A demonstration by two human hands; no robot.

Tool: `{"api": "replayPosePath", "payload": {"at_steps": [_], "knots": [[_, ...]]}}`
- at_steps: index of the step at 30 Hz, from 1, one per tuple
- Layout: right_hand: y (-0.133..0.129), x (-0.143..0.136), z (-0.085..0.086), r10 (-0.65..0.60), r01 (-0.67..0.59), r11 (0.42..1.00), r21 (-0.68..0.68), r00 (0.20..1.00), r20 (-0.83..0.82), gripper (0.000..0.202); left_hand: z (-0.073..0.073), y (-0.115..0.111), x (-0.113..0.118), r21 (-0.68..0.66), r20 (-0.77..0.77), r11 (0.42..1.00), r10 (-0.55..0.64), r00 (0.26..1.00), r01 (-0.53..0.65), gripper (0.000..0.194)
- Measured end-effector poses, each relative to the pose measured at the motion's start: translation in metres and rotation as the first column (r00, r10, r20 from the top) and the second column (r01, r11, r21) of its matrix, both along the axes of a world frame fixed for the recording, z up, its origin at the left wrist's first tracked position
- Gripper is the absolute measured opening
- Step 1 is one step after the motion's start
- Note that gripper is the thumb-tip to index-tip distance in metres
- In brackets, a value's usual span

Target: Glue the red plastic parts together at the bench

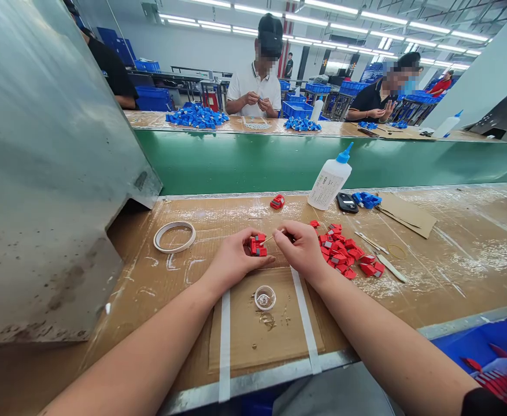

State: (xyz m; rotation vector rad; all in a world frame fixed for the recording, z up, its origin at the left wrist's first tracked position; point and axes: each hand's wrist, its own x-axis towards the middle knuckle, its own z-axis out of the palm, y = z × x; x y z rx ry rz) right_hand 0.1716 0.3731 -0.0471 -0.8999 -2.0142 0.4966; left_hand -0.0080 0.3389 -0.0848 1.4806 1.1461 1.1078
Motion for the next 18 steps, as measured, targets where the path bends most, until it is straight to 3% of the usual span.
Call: {"api": "replayPosePath", "payload": {"at_steps": [9,18], "knots": [[-0.0005,-0.0015,0.0000,0.061,-0.062,0.997,-0.053,0.998,-0.011,0.035,0.0020,-0.0024,0.0001,0.001,-0.058,1.000,0.003,0.998,-0.003,0.042],[0.0000,-0.0017,-0.0011,0.079,-0.078,0.996,-0.039,0.997,0.014,0.036,0.0014,-0.0017,0.0002,-0.005,-0.022,1.000,-0.008,1.000,0.007,0.042]]}}
